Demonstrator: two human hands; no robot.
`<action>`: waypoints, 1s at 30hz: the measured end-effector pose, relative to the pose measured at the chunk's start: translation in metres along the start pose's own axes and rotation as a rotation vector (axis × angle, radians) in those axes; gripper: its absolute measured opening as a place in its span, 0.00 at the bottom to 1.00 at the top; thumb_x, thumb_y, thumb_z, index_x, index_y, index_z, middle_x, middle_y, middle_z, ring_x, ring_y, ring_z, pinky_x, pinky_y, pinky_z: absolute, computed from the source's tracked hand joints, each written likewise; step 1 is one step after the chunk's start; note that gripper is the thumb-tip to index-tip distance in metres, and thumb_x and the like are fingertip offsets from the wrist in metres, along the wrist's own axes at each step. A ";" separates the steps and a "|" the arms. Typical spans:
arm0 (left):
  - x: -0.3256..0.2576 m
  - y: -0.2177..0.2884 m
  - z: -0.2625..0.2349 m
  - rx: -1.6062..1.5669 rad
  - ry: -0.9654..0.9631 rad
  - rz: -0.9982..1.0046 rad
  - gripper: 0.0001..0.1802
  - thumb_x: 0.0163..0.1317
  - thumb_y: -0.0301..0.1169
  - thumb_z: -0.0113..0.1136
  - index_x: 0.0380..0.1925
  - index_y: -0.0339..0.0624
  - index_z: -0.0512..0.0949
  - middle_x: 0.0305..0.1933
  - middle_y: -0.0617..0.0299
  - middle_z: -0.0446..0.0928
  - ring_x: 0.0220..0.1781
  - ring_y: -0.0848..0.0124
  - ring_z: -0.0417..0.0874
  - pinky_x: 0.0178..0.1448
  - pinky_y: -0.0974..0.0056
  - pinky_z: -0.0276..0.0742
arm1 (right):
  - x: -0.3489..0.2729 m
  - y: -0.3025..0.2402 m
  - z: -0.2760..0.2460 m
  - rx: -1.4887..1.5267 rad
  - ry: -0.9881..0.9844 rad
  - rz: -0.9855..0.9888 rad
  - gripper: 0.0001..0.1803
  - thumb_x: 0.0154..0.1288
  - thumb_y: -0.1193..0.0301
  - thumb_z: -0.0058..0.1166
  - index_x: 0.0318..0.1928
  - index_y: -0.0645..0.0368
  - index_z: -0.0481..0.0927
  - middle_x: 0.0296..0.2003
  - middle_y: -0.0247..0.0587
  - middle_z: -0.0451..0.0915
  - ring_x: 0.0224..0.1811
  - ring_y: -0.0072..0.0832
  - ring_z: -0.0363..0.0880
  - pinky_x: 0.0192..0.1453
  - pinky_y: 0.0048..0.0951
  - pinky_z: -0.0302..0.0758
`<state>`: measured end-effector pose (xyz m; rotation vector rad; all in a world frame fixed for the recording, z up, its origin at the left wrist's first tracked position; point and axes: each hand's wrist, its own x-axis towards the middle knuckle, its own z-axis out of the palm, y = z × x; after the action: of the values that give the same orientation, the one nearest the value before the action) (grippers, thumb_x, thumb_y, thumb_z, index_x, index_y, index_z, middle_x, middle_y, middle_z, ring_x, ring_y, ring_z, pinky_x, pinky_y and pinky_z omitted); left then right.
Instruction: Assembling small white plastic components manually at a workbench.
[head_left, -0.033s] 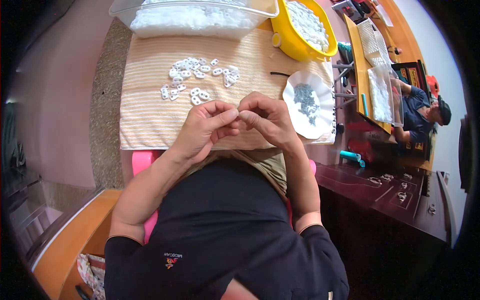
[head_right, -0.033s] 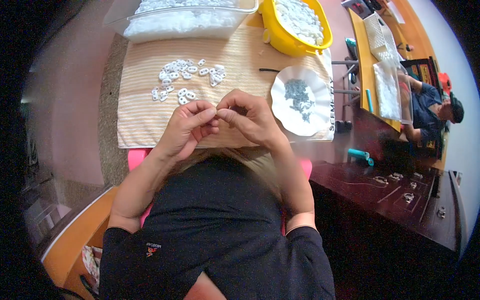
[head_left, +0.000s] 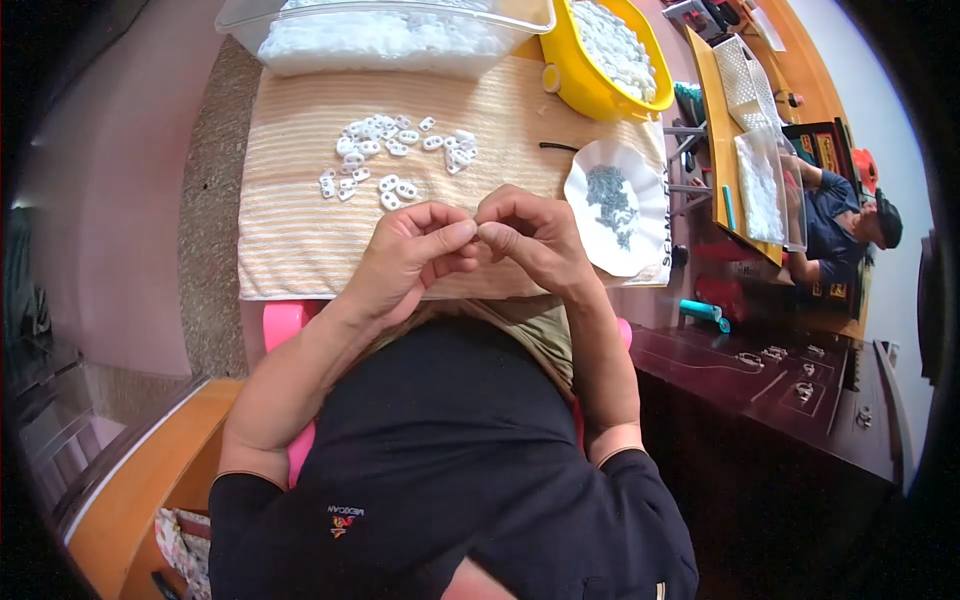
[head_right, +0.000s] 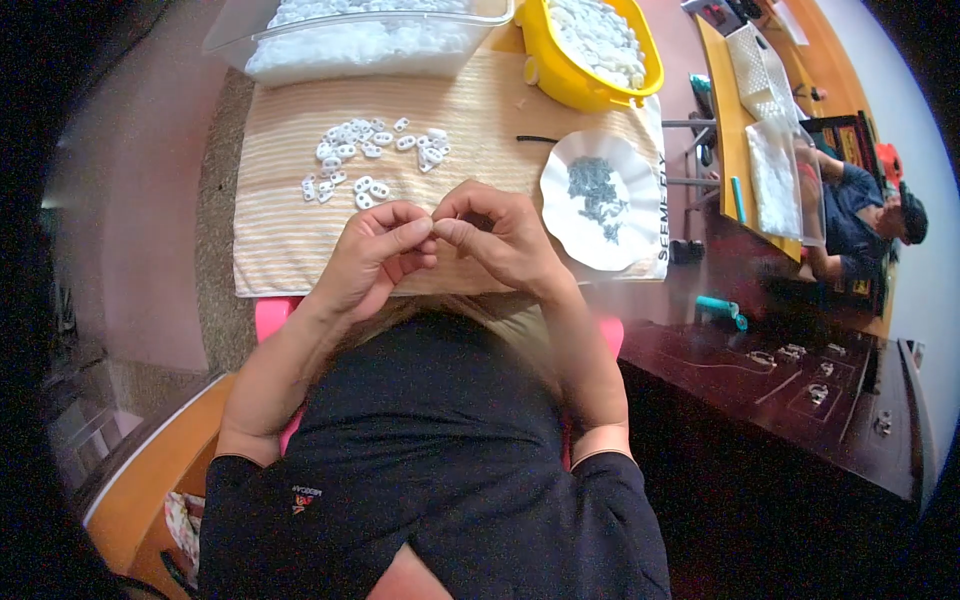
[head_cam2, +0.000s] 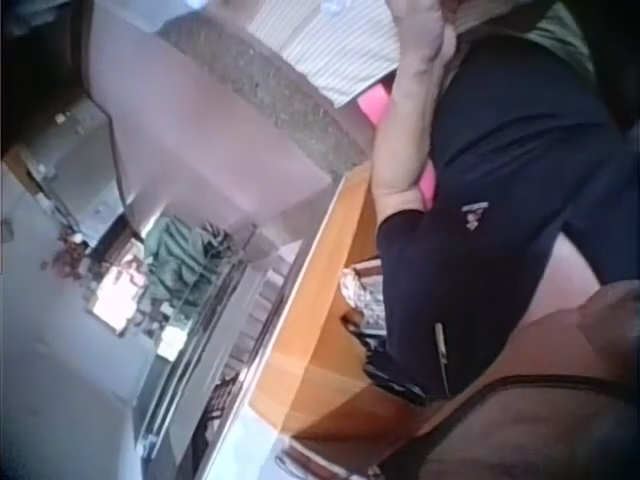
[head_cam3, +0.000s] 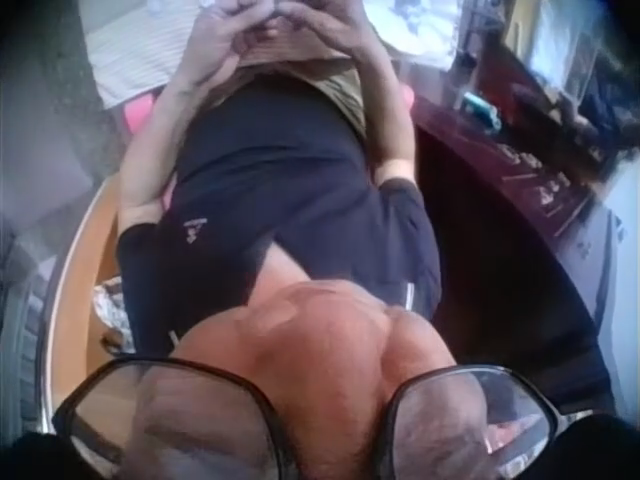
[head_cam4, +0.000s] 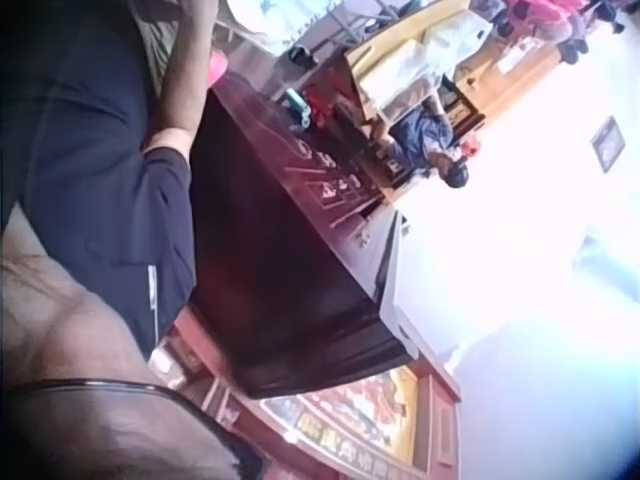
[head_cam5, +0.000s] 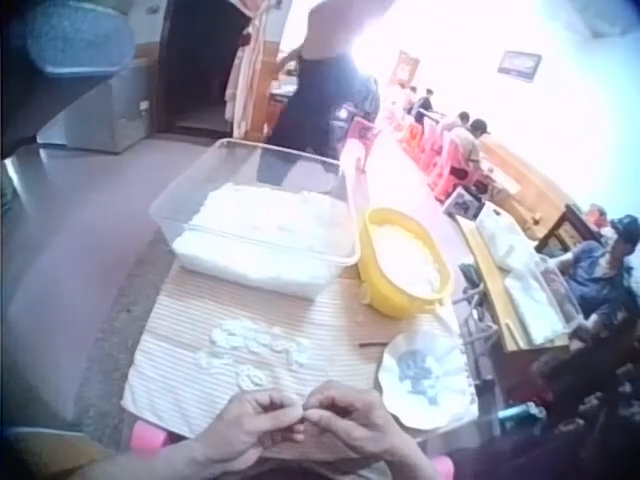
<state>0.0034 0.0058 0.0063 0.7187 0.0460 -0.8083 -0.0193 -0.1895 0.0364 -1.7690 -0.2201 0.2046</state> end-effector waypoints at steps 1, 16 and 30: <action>0.000 0.000 0.000 0.018 -0.007 -0.008 0.07 0.63 0.28 0.62 0.38 0.38 0.78 0.34 0.64 0.80 0.35 0.77 0.82 0.42 0.71 0.82 | -0.002 0.001 0.001 0.157 -0.007 0.063 0.04 0.66 0.77 0.55 0.39 0.67 0.78 0.34 0.35 0.76 0.31 0.18 0.75 0.34 0.19 0.74; 0.000 -0.005 0.001 0.109 -0.062 -0.012 0.12 0.61 0.25 0.62 0.45 0.37 0.77 0.36 0.63 0.79 0.35 0.77 0.80 0.43 0.69 0.82 | -0.056 0.009 -0.069 -0.372 0.479 0.084 0.07 0.62 0.81 0.57 0.41 0.63 0.80 0.28 0.27 0.76 0.25 0.12 0.70 0.30 0.16 0.67; -0.001 -0.002 0.006 0.138 -0.017 -0.008 0.08 0.60 0.24 0.63 0.40 0.40 0.78 0.33 0.65 0.79 0.34 0.77 0.81 0.41 0.70 0.82 | -0.072 0.020 -0.119 -0.890 0.509 0.156 0.09 0.57 0.75 0.58 0.40 0.60 0.81 0.29 0.45 0.83 0.30 0.34 0.83 0.37 0.31 0.77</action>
<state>-0.0001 0.0021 0.0107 0.8422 -0.0226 -0.8305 -0.0576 -0.3244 0.0424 -2.6496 0.2425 -0.2867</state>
